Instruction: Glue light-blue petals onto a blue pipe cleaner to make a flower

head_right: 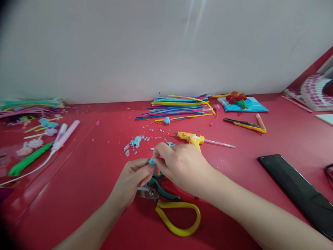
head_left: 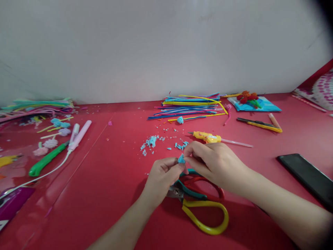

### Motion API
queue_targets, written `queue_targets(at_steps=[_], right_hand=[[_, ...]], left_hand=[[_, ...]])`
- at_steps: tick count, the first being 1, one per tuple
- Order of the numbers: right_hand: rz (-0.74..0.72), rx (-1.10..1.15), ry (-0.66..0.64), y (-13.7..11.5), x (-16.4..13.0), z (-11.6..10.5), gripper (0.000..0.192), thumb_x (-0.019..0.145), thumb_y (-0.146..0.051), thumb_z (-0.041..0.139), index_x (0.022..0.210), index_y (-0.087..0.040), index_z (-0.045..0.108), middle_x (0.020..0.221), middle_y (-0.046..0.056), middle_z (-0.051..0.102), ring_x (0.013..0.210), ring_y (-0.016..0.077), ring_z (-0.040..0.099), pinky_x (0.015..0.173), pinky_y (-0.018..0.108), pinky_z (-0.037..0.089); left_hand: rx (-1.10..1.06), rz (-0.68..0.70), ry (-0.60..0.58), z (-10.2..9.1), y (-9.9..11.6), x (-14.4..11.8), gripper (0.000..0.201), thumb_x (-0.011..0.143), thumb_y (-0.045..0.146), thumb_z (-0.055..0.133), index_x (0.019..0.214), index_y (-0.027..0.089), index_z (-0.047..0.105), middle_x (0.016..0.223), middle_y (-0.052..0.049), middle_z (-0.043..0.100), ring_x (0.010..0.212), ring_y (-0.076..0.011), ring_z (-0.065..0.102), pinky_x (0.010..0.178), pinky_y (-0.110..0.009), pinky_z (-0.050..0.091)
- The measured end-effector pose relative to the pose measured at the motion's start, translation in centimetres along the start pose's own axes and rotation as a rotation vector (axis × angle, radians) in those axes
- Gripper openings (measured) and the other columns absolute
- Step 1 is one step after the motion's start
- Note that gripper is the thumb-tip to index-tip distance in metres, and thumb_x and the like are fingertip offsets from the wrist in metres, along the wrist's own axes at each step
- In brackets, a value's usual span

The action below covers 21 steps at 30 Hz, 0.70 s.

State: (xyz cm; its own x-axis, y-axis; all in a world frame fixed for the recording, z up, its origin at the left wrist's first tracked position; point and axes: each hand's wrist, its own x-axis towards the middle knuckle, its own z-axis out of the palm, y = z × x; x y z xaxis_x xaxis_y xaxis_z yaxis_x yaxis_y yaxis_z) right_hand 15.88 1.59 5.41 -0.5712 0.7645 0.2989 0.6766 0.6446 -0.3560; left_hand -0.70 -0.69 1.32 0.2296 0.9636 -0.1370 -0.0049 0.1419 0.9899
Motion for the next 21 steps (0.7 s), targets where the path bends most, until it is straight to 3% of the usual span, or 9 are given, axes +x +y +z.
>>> queue_targets(at_steps=[7, 12, 18, 21], right_hand=[[0.005, 0.204, 0.04, 0.3, 0.0, -1.2, 0.013, 0.089, -0.025, 0.044, 0.093, -0.018, 0.055, 0.055, -0.005, 0.053, 0.045, 0.0073, 0.044, 0.048, 0.018, 0.031], [0.097, 0.244, 0.07, 1.3, -0.1, -2.2, 0.02, 0.091, -0.033, 0.042, 0.084, -0.019, 0.056, 0.063, -0.002, 0.057, 0.052, 0.0078, 0.049, 0.053, 0.019, 0.034], [0.1, 0.18, 0.027, 2.1, 0.1, -2.0, 0.033, 0.091, -0.037, 0.04, 0.068, -0.018, 0.051, 0.054, -0.003, 0.047, 0.048, 0.0082, 0.043, 0.05, 0.021, 0.03], [0.109, 0.272, 0.026, 1.8, 0.0, -2.0, 0.023, 0.09, -0.032, 0.043, 0.075, -0.018, 0.054, 0.059, -0.002, 0.051, 0.051, 0.0085, 0.045, 0.051, 0.02, 0.033]], left_hand=[[-0.051, 0.054, -0.051, -0.6, -0.9, -0.2, 0.026, 0.079, 0.031, 0.053, 0.064, 0.013, 0.064, 0.041, 0.007, 0.032, 0.039, -0.0051, 0.025, 0.042, -0.021, 0.017], [-0.003, 0.162, -0.048, -1.0, -0.5, -1.2, 0.027, 0.08, 0.033, 0.051, 0.067, 0.013, 0.064, 0.045, 0.005, 0.035, 0.04, -0.0056, 0.024, 0.041, -0.021, 0.019], [0.451, 0.702, 0.133, -0.7, 1.3, -2.4, 0.017, 0.078, 0.019, 0.051, 0.066, 0.016, 0.063, 0.052, -0.002, 0.057, 0.046, -0.0108, 0.05, 0.049, -0.022, 0.04], [0.573, 0.84, 0.172, -0.7, 1.4, -2.5, 0.015, 0.078, 0.017, 0.051, 0.07, 0.017, 0.064, 0.053, -0.002, 0.061, 0.048, -0.0121, 0.054, 0.051, -0.023, 0.044]])
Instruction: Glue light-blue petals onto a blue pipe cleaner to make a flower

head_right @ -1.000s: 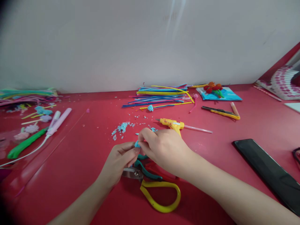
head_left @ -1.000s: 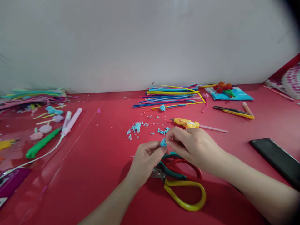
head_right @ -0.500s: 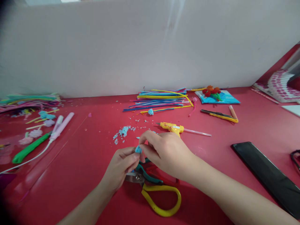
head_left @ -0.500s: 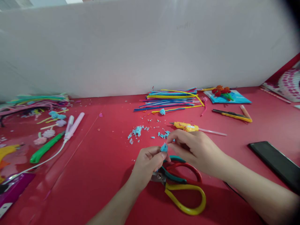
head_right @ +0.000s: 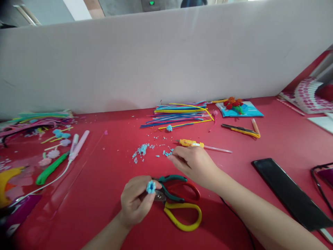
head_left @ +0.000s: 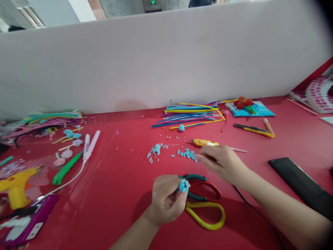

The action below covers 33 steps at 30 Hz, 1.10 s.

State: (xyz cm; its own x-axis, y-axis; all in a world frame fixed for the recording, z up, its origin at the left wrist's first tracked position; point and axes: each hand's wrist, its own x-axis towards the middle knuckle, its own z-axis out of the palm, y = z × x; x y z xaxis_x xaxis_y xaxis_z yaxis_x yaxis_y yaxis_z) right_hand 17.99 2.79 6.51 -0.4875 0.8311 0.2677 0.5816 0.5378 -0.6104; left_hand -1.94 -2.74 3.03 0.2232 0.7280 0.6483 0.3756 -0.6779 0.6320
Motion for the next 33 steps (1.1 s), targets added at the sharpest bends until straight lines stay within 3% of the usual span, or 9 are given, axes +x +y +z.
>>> queue_targets(at_steps=[3, 6, 10, 16, 20, 23, 27, 31, 33], right_hand=[[0.0, 0.223, -0.089, -0.8, -0.2, -0.1, 0.011, 0.086, -0.022, 0.048, 0.093, -0.019, 0.056, 0.07, -0.002, 0.057, 0.059, 0.0087, 0.049, 0.054, 0.018, 0.038], [-0.05, 0.376, -0.213, -1.9, -0.3, -0.5, 0.015, 0.084, -0.014, 0.047, 0.093, -0.019, 0.058, 0.081, 0.0, 0.063, 0.067, 0.0087, 0.054, 0.062, 0.018, 0.042], [-0.101, 0.391, -0.257, -2.8, -0.3, -1.2, 0.018, 0.083, -0.011, 0.047, 0.091, -0.019, 0.06, 0.083, 0.001, 0.064, 0.073, 0.0102, 0.056, 0.068, 0.02, 0.044], [-0.136, 0.38, -0.255, -3.0, -0.5, -1.8, 0.017, 0.083, -0.014, 0.048, 0.093, -0.019, 0.061, 0.081, 0.0, 0.064, 0.07, 0.01, 0.054, 0.065, 0.021, 0.044], [-0.092, 0.42, -0.202, -2.9, -0.4, -2.3, 0.016, 0.083, -0.015, 0.048, 0.093, -0.018, 0.06, 0.081, 0.0, 0.063, 0.067, 0.0093, 0.054, 0.063, 0.02, 0.043], [-0.004, 0.449, -0.105, -3.1, -0.1, -3.2, 0.01, 0.085, -0.021, 0.049, 0.084, -0.018, 0.059, 0.068, -0.003, 0.056, 0.059, 0.008, 0.05, 0.055, 0.019, 0.04], [0.142, 0.486, 0.013, -3.5, 0.2, -4.2, 0.028, 0.088, -0.035, 0.047, 0.067, -0.017, 0.052, 0.052, -0.007, 0.04, 0.046, 0.0061, 0.039, 0.045, 0.019, 0.033], [0.139, 0.596, 0.118, -3.7, 0.5, -4.1, 0.01, 0.087, -0.025, 0.047, 0.091, -0.02, 0.054, 0.064, -0.005, 0.049, 0.055, 0.0077, 0.046, 0.048, 0.018, 0.037], [0.082, 0.591, 0.116, -3.6, 0.8, -3.8, 0.017, 0.084, -0.017, 0.049, 0.1, -0.021, 0.054, 0.078, -0.002, 0.055, 0.068, 0.0093, 0.051, 0.055, 0.019, 0.041]], left_hand=[[0.068, 0.067, 0.022, 0.0, -0.3, -0.1, 0.014, 0.078, 0.016, 0.051, 0.076, 0.017, 0.065, 0.054, -0.002, 0.062, 0.047, -0.012, 0.055, 0.051, -0.023, 0.046], [0.11, 0.084, 0.021, -0.1, -0.6, -0.2, 0.014, 0.078, 0.017, 0.052, 0.077, 0.017, 0.066, 0.052, -0.002, 0.061, 0.046, -0.0122, 0.054, 0.051, -0.023, 0.046], [0.198, 0.005, 0.0, -0.5, -0.6, -0.2, 0.016, 0.077, 0.02, 0.052, 0.074, 0.019, 0.068, 0.051, -0.003, 0.06, 0.048, -0.0141, 0.054, 0.053, -0.026, 0.046], [0.19, -0.141, 0.024, -0.8, 0.3, 0.7, 0.017, 0.074, 0.031, 0.056, 0.063, 0.02, 0.066, 0.051, -0.004, 0.058, 0.049, -0.0161, 0.052, 0.055, -0.029, 0.045], [0.111, -0.231, 0.028, -0.7, 1.0, 2.4, 0.023, 0.074, 0.033, 0.056, 0.056, 0.02, 0.063, 0.049, -0.004, 0.055, 0.051, -0.0159, 0.05, 0.056, -0.028, 0.044], [0.048, -0.257, 0.046, -0.4, 1.4, 4.2, 0.022, 0.075, 0.03, 0.056, 0.058, 0.019, 0.065, 0.053, -0.004, 0.058, 0.052, -0.0155, 0.05, 0.056, -0.027, 0.043], [-0.029, -0.224, 0.079, 0.1, 1.4, 6.4, 0.019, 0.075, 0.025, 0.055, 0.064, 0.018, 0.069, 0.056, -0.003, 0.059, 0.05, -0.0135, 0.049, 0.053, -0.025, 0.039], [-0.222, -0.3, 0.044, 0.8, 0.7, 7.3, 0.019, 0.073, 0.029, 0.057, 0.063, 0.018, 0.068, 0.052, -0.002, 0.055, 0.05, -0.0131, 0.046, 0.051, -0.025, 0.036], [-0.389, -0.415, 0.043, 1.2, 0.2, 7.4, 0.022, 0.072, 0.034, 0.057, 0.062, 0.017, 0.067, 0.051, -0.001, 0.051, 0.046, -0.0109, 0.039, 0.048, -0.025, 0.031]])
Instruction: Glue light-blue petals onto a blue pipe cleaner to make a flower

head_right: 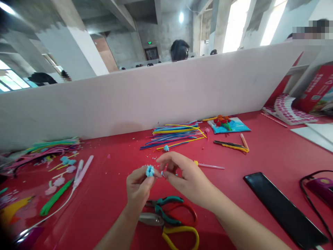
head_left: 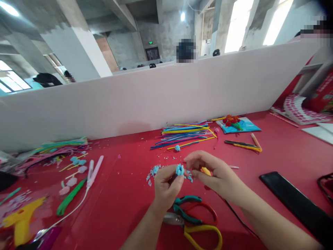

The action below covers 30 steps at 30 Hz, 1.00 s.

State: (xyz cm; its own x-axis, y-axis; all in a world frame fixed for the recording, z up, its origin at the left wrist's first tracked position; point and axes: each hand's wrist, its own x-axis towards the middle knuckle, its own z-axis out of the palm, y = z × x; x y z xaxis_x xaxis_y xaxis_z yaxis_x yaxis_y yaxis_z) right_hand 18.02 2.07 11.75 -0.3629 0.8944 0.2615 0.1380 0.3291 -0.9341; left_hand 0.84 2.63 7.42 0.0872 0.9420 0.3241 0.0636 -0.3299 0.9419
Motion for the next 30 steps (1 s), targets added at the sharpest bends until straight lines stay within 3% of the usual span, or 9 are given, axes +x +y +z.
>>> queue_targets(at_steps=[3, 6, 10, 16, 19, 23, 26, 30], right_hand=[[-0.001, -0.009, -0.06, 0.5, 0.5, 0.3, 0.013, 0.082, -0.014, 0.049, 0.09, -0.02, 0.057, 0.081, -0.001, 0.058, 0.071, 0.0098, 0.052, 0.062, 0.021, 0.043], [0.072, -0.001, -0.016, 1.1, 1.1, 0.8, 0.008, 0.083, -0.018, 0.049, 0.084, -0.018, 0.057, 0.074, -0.001, 0.058, 0.067, 0.0096, 0.052, 0.058, 0.021, 0.041], [0.125, 0.049, 0.04, 1.8, 1.5, 0.9, 0.005, 0.082, -0.022, 0.052, 0.081, -0.018, 0.055, 0.071, -0.002, 0.057, 0.065, 0.0099, 0.052, 0.059, 0.022, 0.042], [0.159, 0.326, -0.059, 2.1, 1.6, -0.1, 0.013, 0.082, -0.029, 0.058, 0.087, -0.017, 0.055, 0.073, -0.001, 0.057, 0.065, 0.0091, 0.053, 0.063, 0.023, 0.044], [0.166, 0.37, -0.137, 2.0, 1.5, -0.7, 0.013, 0.08, -0.028, 0.06, 0.085, -0.017, 0.056, 0.071, -0.002, 0.057, 0.065, 0.009, 0.053, 0.062, 0.022, 0.044], [0.151, 0.249, -0.222, 1.2, 1.2, -1.7, 0.009, 0.079, -0.023, 0.06, 0.083, -0.016, 0.058, 0.073, -0.001, 0.056, 0.064, 0.0085, 0.05, 0.061, 0.021, 0.043], [0.087, 0.169, -0.225, 0.3, 0.8, -2.2, 0.007, 0.078, -0.02, 0.061, 0.083, -0.017, 0.058, 0.078, 0.0, 0.058, 0.07, 0.01, 0.053, 0.067, 0.023, 0.046], [0.014, 0.135, -0.168, -0.5, 0.3, -2.3, 0.013, 0.077, -0.015, 0.06, 0.089, -0.019, 0.056, 0.084, 0.0, 0.06, 0.078, 0.0118, 0.057, 0.074, 0.026, 0.048]], left_hand=[[-0.305, -0.163, 0.001, 0.4, -0.9, 0.6, 0.024, 0.072, 0.035, 0.056, 0.062, 0.016, 0.066, 0.044, 0.003, 0.039, 0.042, -0.008, 0.029, 0.045, -0.023, 0.024], [-0.504, -0.275, -0.008, 0.8, -1.5, 1.1, 0.027, 0.073, 0.037, 0.053, 0.059, 0.015, 0.062, 0.038, 0.006, 0.03, 0.038, -0.007, 0.023, 0.043, -0.023, 0.021], [-0.665, -0.366, -0.151, 1.1, -1.6, 1.4, 0.033, 0.076, 0.04, 0.051, 0.059, 0.015, 0.062, 0.035, 0.007, 0.026, 0.036, -0.0069, 0.022, 0.043, -0.024, 0.021], [-0.537, -0.397, -0.408, 0.1, -1.1, 1.0, 0.041, 0.072, 0.052, 0.055, 0.058, 0.013, 0.062, 0.049, -0.001, 0.045, 0.042, -0.0084, 0.032, 0.044, -0.025, 0.019], [-0.462, -0.417, -0.483, -0.4, -0.9, 1.0, 0.047, 0.069, 0.058, 0.054, 0.051, 0.015, 0.061, 0.044, -0.001, 0.04, 0.042, -0.0095, 0.031, 0.045, -0.026, 0.019], [-0.325, -0.417, -0.575, -0.7, -0.8, 1.4, 0.054, 0.056, 0.069, 0.057, 0.043, 0.018, 0.062, 0.038, -0.001, 0.035, 0.038, -0.01, 0.028, 0.044, -0.027, 0.021], [-0.259, -0.379, -0.567, -0.5, -0.2, 1.7, 0.048, 0.058, 0.065, 0.06, 0.047, 0.019, 0.067, 0.04, -0.001, 0.038, 0.039, -0.0108, 0.031, 0.045, -0.027, 0.024], [-0.055, -0.145, -0.43, -0.2, 0.9, 1.6, 0.049, 0.068, 0.063, 0.053, 0.05, 0.02, 0.068, 0.049, -0.005, 0.051, 0.05, -0.0171, 0.047, 0.053, -0.03, 0.035]])
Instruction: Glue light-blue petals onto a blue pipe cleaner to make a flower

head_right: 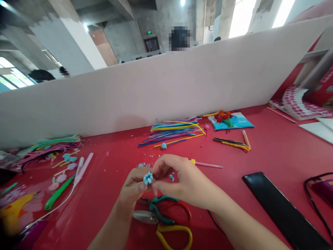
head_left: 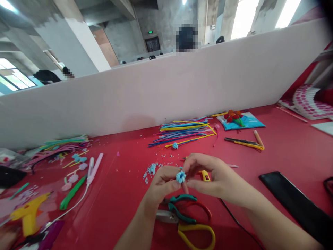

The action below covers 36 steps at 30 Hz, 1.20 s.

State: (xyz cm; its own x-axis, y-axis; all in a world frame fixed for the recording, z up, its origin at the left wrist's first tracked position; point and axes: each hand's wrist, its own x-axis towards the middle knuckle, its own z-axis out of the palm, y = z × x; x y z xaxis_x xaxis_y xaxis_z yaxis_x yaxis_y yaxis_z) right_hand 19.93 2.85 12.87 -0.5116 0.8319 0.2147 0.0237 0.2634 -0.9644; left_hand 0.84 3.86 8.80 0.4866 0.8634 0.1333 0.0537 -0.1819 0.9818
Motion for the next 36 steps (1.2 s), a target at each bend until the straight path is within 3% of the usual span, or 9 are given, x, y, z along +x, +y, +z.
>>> queue_targets(at_steps=[8, 13, 17, 20, 28, 36], right_hand=[[-0.117, -0.186, 0.064, -0.5, -0.5, 1.2, 0.023, 0.075, -0.009, 0.057, 0.094, -0.021, 0.055, 0.089, -0.002, 0.062, 0.083, 0.0103, 0.057, 0.078, 0.022, 0.046], [-0.217, -0.391, 0.205, -0.4, -1.1, 2.2, 0.027, 0.077, -0.009, 0.055, 0.099, -0.022, 0.05, 0.093, 0.0, 0.061, 0.085, 0.0124, 0.057, 0.077, 0.024, 0.046], [-0.446, -0.663, 0.237, -0.2, -1.4, 2.2, 0.019, 0.079, -0.008, 0.053, 0.094, -0.02, 0.053, 0.09, 0.005, 0.058, 0.08, 0.0156, 0.054, 0.071, 0.029, 0.045], [-0.525, -0.802, 0.262, 0.1, -1.1, 1.8, 0.018, 0.079, -0.008, 0.054, 0.095, -0.017, 0.055, 0.09, 0.006, 0.057, 0.078, 0.0164, 0.052, 0.068, 0.03, 0.044], [-0.572, -1.027, 0.324, 1.2, -0.5, 1.4, 0.012, 0.079, -0.01, 0.057, 0.091, -0.014, 0.059, 0.091, 0.008, 0.059, 0.08, 0.0182, 0.052, 0.07, 0.033, 0.045], [-0.525, -0.947, 0.279, 1.1, 0.0, 0.5, 0.006, 0.083, -0.012, 0.053, 0.082, -0.016, 0.058, 0.09, 0.007, 0.059, 0.077, 0.0156, 0.049, 0.069, 0.03, 0.044]], left_hand=[[0.292, 0.138, 0.164, 0.2, 0.9, -1.1, 0.042, 0.073, 0.053, 0.052, 0.051, 0.02, 0.061, 0.053, -0.007, 0.056, 0.056, -0.0197, 0.052, 0.058, -0.031, 0.039], [0.385, 0.2, 0.24, 0.2, 1.0, -1.1, 0.038, 0.074, 0.049, 0.053, 0.051, 0.02, 0.058, 0.05, -0.005, 0.051, 0.055, -0.0186, 0.05, 0.057, -0.03, 0.039], [0.437, 0.285, 0.214, 0.3, 0.8, -0.7, 0.037, 0.076, 0.045, 0.052, 0.051, 0.018, 0.055, 0.049, -0.002, 0.047, 0.05, -0.0141, 0.044, 0.053, -0.026, 0.036], [0.455, 0.352, 0.17, 0.4, 0.7, -0.4, 0.036, 0.08, 0.039, 0.049, 0.051, 0.017, 0.052, 0.048, 0.0, 0.044, 0.048, -0.0119, 0.04, 0.05, -0.024, 0.034], [0.522, 0.22, 0.149, 0.5, 1.1, -0.1, 0.032, 0.082, 0.026, 0.043, 0.052, 0.016, 0.048, 0.048, 0.003, 0.035, 0.045, -0.0089, 0.031, 0.047, -0.023, 0.026], [0.616, 0.132, 0.184, 0.7, 1.1, 0.2, 0.027, 0.078, 0.017, 0.043, 0.052, 0.016, 0.048, 0.047, 0.004, 0.038, 0.046, -0.0084, 0.035, 0.048, -0.023, 0.026]])
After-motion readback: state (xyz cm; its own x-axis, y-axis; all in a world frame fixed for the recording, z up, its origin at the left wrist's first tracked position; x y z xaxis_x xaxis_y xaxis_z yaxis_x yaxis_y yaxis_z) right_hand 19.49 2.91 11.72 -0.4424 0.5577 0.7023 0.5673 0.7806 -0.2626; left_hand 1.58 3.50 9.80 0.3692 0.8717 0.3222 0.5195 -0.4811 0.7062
